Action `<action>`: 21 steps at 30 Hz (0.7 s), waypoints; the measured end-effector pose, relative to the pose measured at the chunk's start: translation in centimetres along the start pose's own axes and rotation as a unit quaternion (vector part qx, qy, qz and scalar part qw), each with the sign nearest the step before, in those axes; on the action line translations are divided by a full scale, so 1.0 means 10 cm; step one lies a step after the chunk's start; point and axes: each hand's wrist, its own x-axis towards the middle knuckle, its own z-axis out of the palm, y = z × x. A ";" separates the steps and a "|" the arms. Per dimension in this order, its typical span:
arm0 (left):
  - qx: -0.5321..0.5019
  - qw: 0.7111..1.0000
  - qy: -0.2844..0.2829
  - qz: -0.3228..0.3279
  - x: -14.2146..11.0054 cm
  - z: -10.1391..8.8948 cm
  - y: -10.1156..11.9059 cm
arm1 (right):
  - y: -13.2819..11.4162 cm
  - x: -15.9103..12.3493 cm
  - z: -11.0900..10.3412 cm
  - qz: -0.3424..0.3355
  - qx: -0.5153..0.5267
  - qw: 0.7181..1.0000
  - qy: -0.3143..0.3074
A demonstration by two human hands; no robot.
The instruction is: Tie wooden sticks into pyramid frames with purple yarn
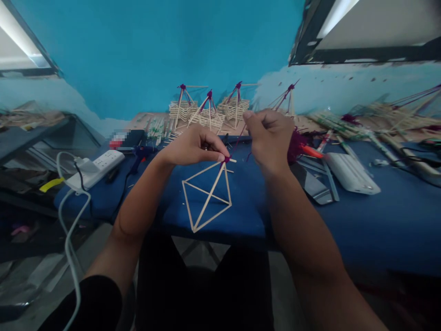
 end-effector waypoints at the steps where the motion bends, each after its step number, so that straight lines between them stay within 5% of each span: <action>1: 0.004 1.000 0.001 0.000 -0.01 0.02 0.04 | -0.04 -0.01 -0.01 0.002 0.006 1.000 0.011; 14: 0.049 0.998 0.018 0.043 0.00 0.08 0.14 | -0.53 -0.23 -0.13 -0.034 0.141 0.989 0.039; 21: 0.068 0.984 0.166 0.022 0.03 0.00 -0.04 | -0.70 -0.35 -0.08 -0.113 0.186 0.976 0.008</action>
